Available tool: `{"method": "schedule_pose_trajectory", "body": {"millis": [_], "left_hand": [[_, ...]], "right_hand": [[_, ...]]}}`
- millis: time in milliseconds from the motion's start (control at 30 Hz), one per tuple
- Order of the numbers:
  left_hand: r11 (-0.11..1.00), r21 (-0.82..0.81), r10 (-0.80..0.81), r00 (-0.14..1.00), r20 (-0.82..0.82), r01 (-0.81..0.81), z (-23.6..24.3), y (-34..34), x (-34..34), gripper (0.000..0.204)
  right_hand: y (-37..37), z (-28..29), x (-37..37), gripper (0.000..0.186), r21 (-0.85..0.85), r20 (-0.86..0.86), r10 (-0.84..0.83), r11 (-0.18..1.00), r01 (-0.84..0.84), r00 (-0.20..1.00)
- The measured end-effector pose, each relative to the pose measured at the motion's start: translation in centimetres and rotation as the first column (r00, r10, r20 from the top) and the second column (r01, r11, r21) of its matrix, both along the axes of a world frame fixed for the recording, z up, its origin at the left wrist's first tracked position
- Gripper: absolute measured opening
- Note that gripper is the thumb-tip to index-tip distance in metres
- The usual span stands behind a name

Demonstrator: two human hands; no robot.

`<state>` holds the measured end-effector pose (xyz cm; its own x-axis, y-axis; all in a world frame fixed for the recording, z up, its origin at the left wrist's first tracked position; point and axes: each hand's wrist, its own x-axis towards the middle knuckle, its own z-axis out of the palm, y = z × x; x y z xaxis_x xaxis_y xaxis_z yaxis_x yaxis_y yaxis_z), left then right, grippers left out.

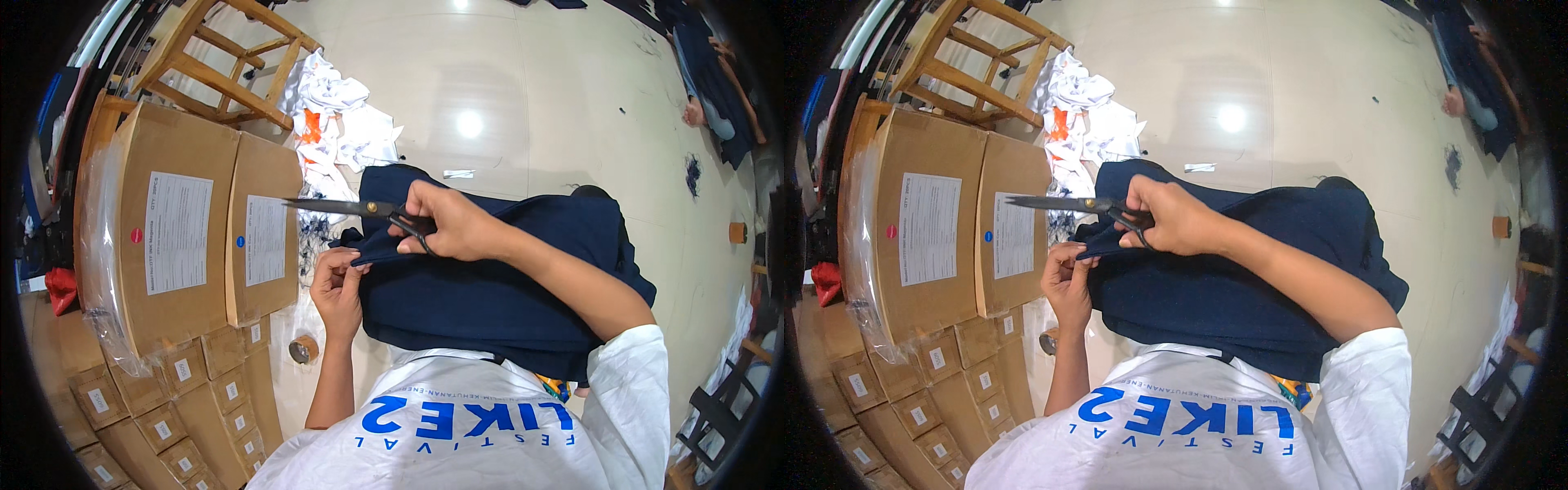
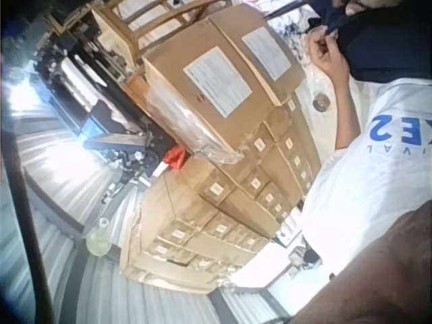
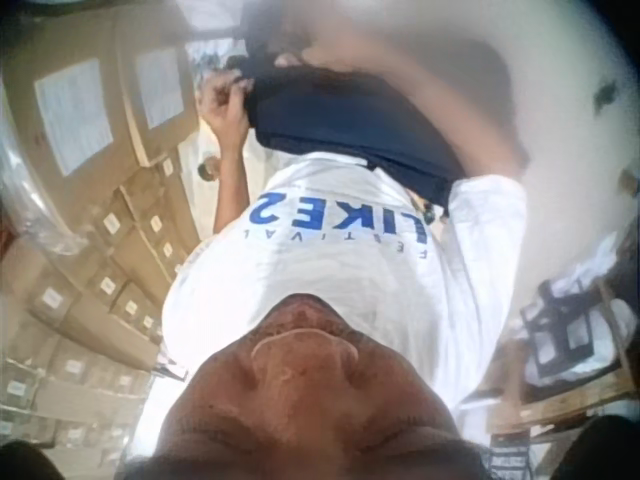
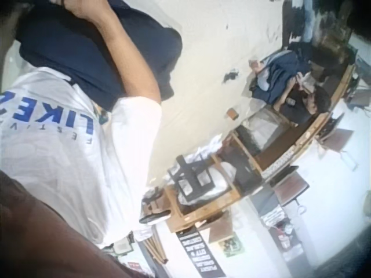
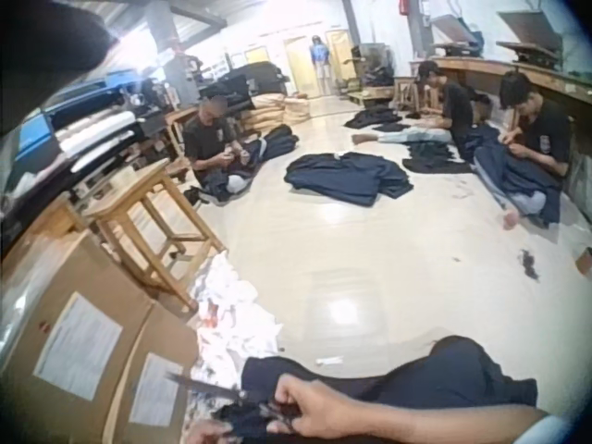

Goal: The person uses scissors to cut a dark blue piece of fabric while sitting on the floor. They repeatedly trim the edges and cut small sections of the material.

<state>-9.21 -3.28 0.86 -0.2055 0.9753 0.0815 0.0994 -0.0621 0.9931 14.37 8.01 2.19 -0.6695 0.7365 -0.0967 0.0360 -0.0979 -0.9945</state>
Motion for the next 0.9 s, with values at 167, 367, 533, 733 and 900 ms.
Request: {"method": "schedule_pose_trajectory", "body": {"millis": [167,367,533,733,900], "left_hand": [[1.0,0.019,0.02,0.999,-0.043,-0.019,-0.9,-0.3,0.0,0.014],[1.0,-0.014,-0.013,0.999,0.031,0.013,-1.3,-0.6,-0.1,0.015],[1.0,0.018,-0.018,0.997,0.078,0.017,-1.4,0.0,0.7,0.019],[0.996,-0.056,0.073,0.988,0.135,-0.066,-0.8,0.2,2.4,0.02],[0.996,-0.057,0.081,0.981,0.176,-0.072,-1.6,0.9,2.7,0.02]], "right_hand": [[-2.2,-1.3,0.1,0.047,0.049,-0.021,-0.071,0.996,0.072,0.997],[-2.5,-1.8,0.6,0.049,-0.021,-0.026,-0.114,0.993,0.114,0.993],[-2.9,-3.4,-1.2,0.05,0.008,-0.103,-0.136,0.991,0.137,0.985],[-3.3,-2.4,-2.5,0.05,0.058,-0.098,-0.201,0.977,0.208,0.975],[-3.5,-2.8,-2.7,0.05,0.08,-0.112,-0.292,0.95,0.301,0.95]]}}
